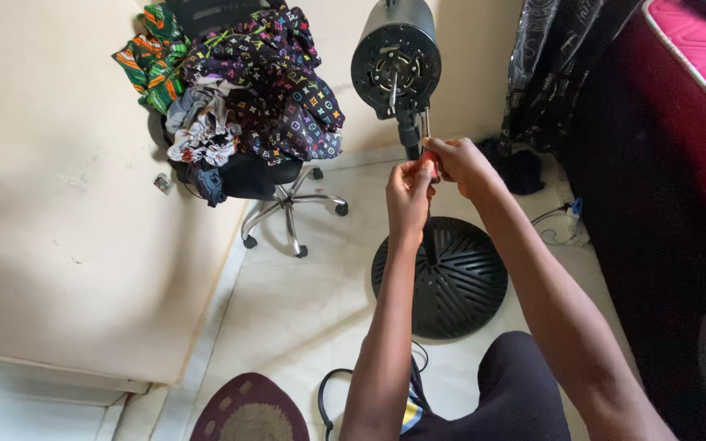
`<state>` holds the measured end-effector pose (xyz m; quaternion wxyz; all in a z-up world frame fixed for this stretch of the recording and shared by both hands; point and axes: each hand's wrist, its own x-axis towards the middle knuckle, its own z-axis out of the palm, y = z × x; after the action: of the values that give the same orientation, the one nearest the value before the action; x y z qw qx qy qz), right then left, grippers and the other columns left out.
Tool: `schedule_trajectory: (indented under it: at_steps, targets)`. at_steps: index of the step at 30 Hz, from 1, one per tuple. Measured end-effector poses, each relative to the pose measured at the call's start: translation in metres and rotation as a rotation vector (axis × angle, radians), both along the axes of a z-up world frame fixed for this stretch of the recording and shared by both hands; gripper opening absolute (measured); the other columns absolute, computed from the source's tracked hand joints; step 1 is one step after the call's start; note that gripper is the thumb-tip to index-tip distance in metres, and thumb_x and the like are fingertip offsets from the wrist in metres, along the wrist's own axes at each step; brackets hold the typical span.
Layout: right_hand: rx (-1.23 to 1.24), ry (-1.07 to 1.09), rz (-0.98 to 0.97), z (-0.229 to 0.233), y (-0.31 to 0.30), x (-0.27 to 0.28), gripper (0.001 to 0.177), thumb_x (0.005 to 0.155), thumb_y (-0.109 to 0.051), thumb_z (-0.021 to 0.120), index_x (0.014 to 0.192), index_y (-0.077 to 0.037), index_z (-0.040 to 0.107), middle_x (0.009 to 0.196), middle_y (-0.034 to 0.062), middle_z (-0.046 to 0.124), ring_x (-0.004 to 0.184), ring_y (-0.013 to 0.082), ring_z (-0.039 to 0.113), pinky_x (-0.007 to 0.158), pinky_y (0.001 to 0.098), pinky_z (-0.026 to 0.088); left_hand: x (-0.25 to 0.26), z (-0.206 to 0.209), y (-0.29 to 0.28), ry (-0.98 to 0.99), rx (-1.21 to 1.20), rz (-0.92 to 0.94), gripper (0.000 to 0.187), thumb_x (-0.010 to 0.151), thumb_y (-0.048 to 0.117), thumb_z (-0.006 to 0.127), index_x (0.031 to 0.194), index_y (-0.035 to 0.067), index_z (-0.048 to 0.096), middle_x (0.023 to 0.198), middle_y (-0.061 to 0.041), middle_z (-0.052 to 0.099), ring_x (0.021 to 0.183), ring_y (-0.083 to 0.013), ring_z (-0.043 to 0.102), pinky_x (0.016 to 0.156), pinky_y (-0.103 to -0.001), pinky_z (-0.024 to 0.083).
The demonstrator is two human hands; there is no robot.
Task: The person uses a screwdriver to loosen and tighten screws on the rear motor housing of a standing electric fan. They repeatedly adjust the fan head and work on the central shaft area, occasionally moving the fan to a nearby bed to access different parts.
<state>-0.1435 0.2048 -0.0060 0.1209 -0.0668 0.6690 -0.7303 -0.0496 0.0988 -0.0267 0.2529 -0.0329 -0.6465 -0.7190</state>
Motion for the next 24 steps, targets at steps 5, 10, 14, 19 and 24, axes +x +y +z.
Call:
schedule_trajectory:
  at_steps: [5, 10, 14, 19, 24]
  targets:
    - [0.204, 0.185, -0.088, 0.008, 0.003, 0.014, 0.043, 0.099, -0.035, 0.067, 0.077, 0.001, 0.069, 0.057, 0.0010, 0.057, 0.050, 0.0104, 0.049, 0.045, 0.0305, 0.041, -0.007, -0.004, 0.011, -0.093, 0.165, -0.045, 0.023, 0.102, 0.019, 0.056, 0.116, 0.000, 0.057, 0.088, -0.008, 0.069, 0.068, -0.0119, 0.063, 0.061, -0.028, 0.053]
    - [-0.116, -0.027, 0.124, 0.011, 0.010, 0.016, 0.045, 0.103, -0.041, 0.060, 0.092, 0.001, 0.070, 0.057, 0.0000, 0.063, 0.049, 0.0113, 0.059, 0.047, 0.0239, 0.051, -0.019, -0.004, 0.020, -0.063, 0.788, -0.337, 0.026, 0.104, 0.018, 0.043, 0.118, 0.003, 0.058, 0.087, -0.006, 0.065, 0.065, -0.0103, 0.057, 0.062, -0.028, 0.051]
    - [-0.374, -0.143, 0.224, 0.002, 0.009, 0.012, 0.041, 0.103, -0.040, 0.061, 0.097, -0.001, 0.070, 0.061, 0.0003, 0.062, 0.047, 0.0111, 0.058, 0.042, 0.0228, 0.045, -0.016, 0.004, 0.019, -0.026, 0.964, -0.468, 0.031, 0.102, 0.022, 0.039, 0.118, 0.003, 0.058, 0.086, -0.006, 0.064, 0.065, -0.0099, 0.054, 0.062, -0.027, 0.047]
    - [-0.187, -0.094, 0.104, -0.005, -0.001, -0.001, 0.043, 0.099, -0.041, 0.063, 0.079, -0.003, 0.065, 0.054, 0.0053, 0.057, 0.039, 0.0182, 0.052, 0.036, 0.0316, 0.043, 0.002, 0.014, 0.014, -0.182, 0.417, -0.156, 0.034, 0.107, 0.037, 0.051, 0.111, 0.004, 0.056, 0.082, -0.002, 0.062, 0.065, -0.0085, 0.053, 0.060, -0.028, 0.047]
    - [0.020, 0.132, -0.052, 0.005, -0.010, 0.010, 0.046, 0.102, -0.039, 0.069, 0.076, -0.001, 0.068, 0.060, -0.0011, 0.057, 0.047, 0.0073, 0.048, 0.040, 0.0277, 0.040, 0.006, 0.009, 0.009, -0.171, 0.113, -0.023, 0.037, 0.110, 0.035, 0.056, 0.101, 0.000, 0.062, 0.076, -0.004, 0.058, 0.059, -0.0101, 0.051, 0.055, -0.031, 0.045]
